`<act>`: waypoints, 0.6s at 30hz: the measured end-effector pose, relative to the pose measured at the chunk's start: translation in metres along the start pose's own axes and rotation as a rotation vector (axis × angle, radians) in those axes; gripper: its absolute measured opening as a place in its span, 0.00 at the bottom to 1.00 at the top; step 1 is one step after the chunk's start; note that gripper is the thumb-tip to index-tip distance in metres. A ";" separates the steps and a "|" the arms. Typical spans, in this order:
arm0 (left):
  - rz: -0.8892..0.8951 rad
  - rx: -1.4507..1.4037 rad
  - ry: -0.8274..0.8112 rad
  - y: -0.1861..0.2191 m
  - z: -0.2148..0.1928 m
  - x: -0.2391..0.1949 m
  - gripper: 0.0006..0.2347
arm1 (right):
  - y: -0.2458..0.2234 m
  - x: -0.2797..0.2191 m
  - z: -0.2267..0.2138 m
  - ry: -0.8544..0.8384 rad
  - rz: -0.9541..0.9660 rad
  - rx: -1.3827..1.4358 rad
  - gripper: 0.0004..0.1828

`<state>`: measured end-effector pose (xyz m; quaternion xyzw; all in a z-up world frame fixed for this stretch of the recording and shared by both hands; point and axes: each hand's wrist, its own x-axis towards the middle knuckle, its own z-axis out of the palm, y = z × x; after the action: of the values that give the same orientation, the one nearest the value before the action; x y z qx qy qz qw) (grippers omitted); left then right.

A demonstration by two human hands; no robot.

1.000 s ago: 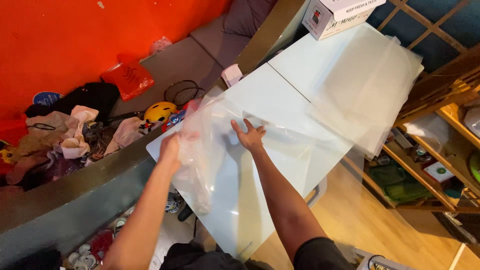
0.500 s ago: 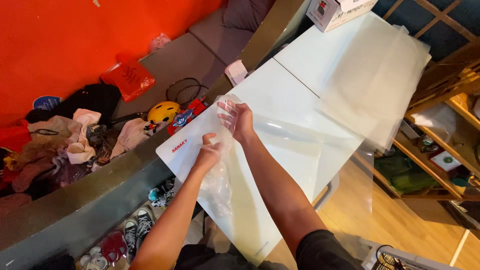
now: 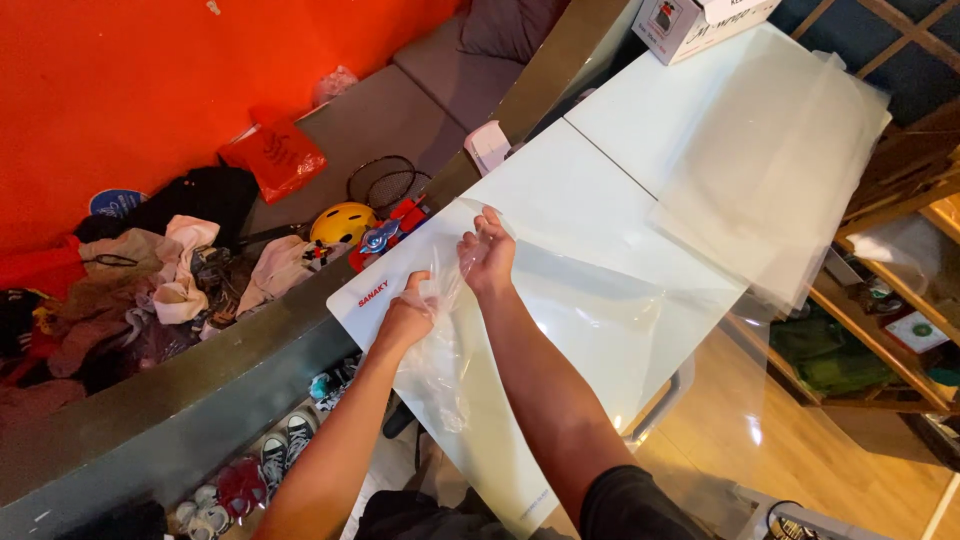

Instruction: The recorder is assembling clear plastic boxes, starting with peeling protective film and then folding the plastic into a box shape.

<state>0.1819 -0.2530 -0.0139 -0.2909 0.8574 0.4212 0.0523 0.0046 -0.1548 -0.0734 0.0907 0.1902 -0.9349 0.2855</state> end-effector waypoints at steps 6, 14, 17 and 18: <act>0.053 0.036 0.027 -0.026 0.015 0.017 0.20 | -0.009 -0.054 0.066 0.078 0.029 0.137 0.18; 0.062 0.017 0.050 -0.026 0.011 0.008 0.17 | -0.016 -0.060 0.069 0.116 -0.010 -0.081 0.19; 0.076 0.020 0.100 -0.026 0.007 0.000 0.19 | -0.015 -0.051 0.043 -0.013 0.004 -0.089 0.10; 0.083 0.037 0.144 -0.023 0.004 -0.005 0.20 | -0.014 -0.043 0.030 -0.073 0.022 -0.116 0.08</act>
<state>0.1978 -0.2587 -0.0311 -0.2839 0.8778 0.3852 -0.0218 0.0305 -0.1351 -0.0295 0.0421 0.2323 -0.9218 0.3074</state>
